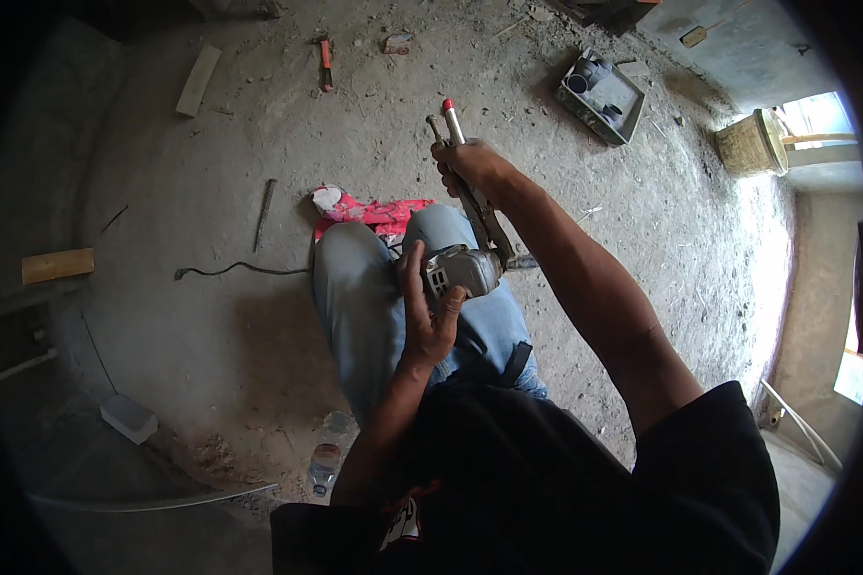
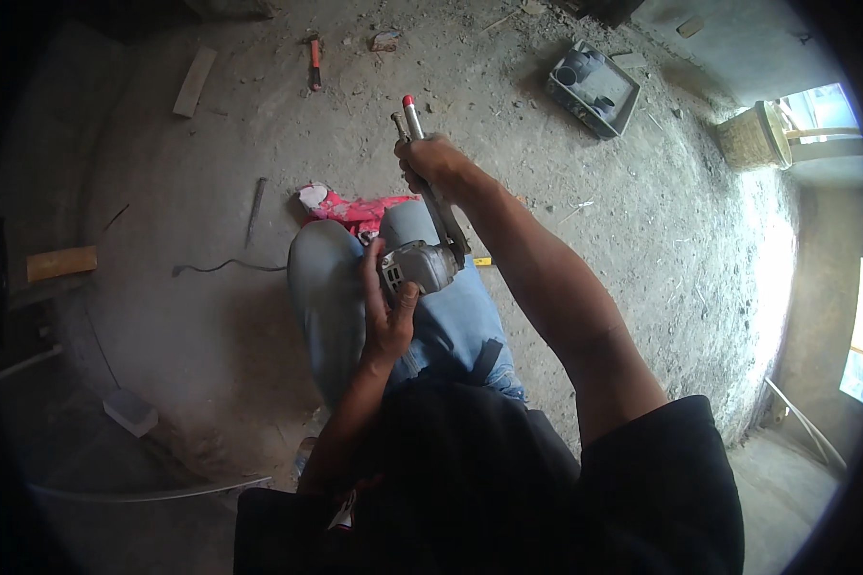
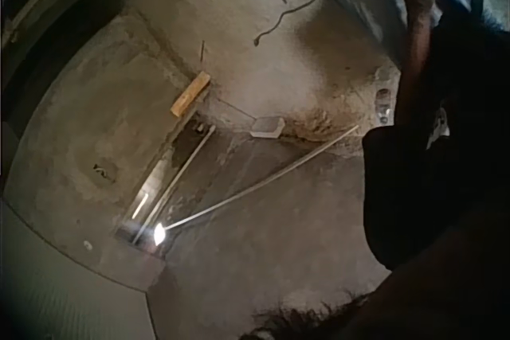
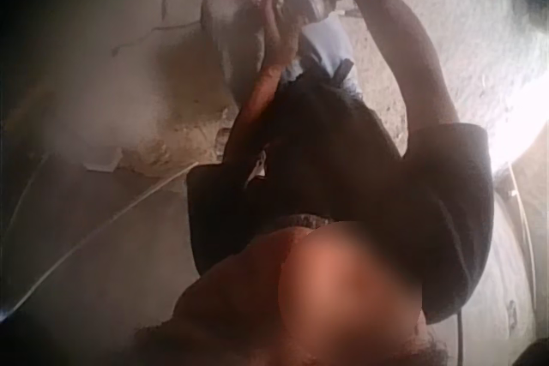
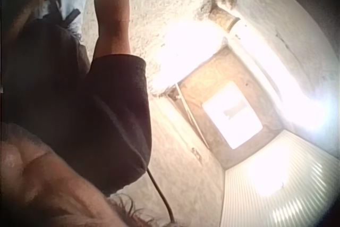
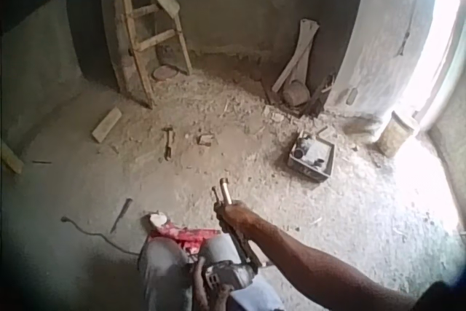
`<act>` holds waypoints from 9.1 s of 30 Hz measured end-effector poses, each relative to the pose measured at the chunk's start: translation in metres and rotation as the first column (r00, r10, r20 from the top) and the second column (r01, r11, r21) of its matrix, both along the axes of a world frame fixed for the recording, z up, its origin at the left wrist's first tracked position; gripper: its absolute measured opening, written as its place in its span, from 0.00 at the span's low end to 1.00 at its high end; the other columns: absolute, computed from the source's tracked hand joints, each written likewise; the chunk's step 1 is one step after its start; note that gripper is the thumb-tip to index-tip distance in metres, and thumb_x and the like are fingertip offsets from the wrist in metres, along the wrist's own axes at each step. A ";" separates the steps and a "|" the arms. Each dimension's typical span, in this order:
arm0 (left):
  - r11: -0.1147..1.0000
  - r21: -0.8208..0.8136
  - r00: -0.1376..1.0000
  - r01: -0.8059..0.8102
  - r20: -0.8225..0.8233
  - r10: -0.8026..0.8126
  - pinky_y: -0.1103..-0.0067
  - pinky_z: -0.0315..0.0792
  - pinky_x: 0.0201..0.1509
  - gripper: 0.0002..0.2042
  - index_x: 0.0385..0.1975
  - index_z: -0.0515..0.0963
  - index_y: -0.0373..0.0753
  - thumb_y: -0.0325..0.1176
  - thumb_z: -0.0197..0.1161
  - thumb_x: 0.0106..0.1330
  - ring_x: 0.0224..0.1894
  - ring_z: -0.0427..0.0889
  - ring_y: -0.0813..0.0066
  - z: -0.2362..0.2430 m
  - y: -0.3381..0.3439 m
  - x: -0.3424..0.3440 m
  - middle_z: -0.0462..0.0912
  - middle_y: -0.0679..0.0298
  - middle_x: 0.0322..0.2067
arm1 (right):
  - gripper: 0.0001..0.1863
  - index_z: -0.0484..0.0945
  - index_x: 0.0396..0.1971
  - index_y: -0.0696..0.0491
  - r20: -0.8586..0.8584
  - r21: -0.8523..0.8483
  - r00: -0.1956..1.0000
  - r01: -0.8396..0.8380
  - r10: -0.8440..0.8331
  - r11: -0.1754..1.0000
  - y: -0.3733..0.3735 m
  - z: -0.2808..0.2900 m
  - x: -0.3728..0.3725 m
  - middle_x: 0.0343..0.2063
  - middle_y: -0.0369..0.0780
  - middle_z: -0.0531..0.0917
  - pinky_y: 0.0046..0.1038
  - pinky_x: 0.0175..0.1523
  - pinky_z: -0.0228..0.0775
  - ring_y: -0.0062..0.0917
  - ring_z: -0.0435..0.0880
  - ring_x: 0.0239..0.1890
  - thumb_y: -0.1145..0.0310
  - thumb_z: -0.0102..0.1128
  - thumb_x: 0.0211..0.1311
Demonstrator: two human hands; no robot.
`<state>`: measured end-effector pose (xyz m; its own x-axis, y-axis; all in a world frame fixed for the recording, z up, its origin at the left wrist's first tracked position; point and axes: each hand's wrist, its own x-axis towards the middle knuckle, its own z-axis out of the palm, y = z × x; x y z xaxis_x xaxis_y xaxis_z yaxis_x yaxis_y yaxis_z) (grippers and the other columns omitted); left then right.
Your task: The person uses a pair of locking pliers and their hands to disassemble and inspect the head of a power grinder while sitting on a concrete floor.
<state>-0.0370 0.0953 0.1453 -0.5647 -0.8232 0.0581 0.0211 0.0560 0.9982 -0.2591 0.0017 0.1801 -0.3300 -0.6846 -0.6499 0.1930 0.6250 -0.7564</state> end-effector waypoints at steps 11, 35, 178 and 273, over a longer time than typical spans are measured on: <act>0.922 -0.288 0.961 -0.261 0.010 0.275 0.67 0.61 0.65 0.12 0.46 0.71 0.37 0.32 0.63 0.67 0.61 0.63 0.62 0.000 0.018 0.001 0.61 0.52 0.57 | 0.12 0.72 0.19 0.57 0.005 0.011 1.000 0.013 -0.013 1.000 0.000 -0.001 0.003 0.16 0.38 0.74 0.31 0.22 0.64 0.24 0.72 0.16 0.67 0.55 0.60; 0.695 -0.690 0.972 -0.202 -0.054 0.229 0.56 0.72 0.58 0.17 0.49 0.77 0.30 0.25 0.69 0.60 0.55 0.75 0.44 0.014 0.008 0.008 0.79 0.54 0.50 | 0.11 0.72 0.20 0.56 0.005 0.030 1.000 0.006 -0.006 1.000 -0.001 -0.008 0.003 0.16 0.38 0.74 0.32 0.23 0.64 0.25 0.73 0.16 0.67 0.53 0.60; 0.435 0.736 0.855 0.518 -0.440 -0.273 0.65 0.78 0.50 0.33 0.61 0.68 0.40 0.60 0.52 0.66 0.44 0.83 0.60 -0.061 -0.170 -0.020 0.82 0.54 0.44 | 0.18 0.67 0.22 0.53 0.051 -0.237 0.954 0.300 -0.297 0.924 -0.162 0.007 -0.034 0.12 0.34 0.68 0.31 0.16 0.55 0.23 0.65 0.11 0.58 0.59 0.66; 0.577 0.550 0.797 0.604 -0.439 -0.416 0.77 0.77 0.45 0.27 0.50 0.76 0.33 0.49 0.67 0.58 0.38 0.83 0.77 -0.047 -0.147 -0.031 0.83 0.63 0.39 | 0.11 0.74 0.23 0.54 -0.007 -0.676 0.887 0.336 -0.462 0.656 -0.051 0.086 -0.015 0.19 0.33 0.74 0.24 0.26 0.64 0.19 0.72 0.19 0.65 0.59 0.63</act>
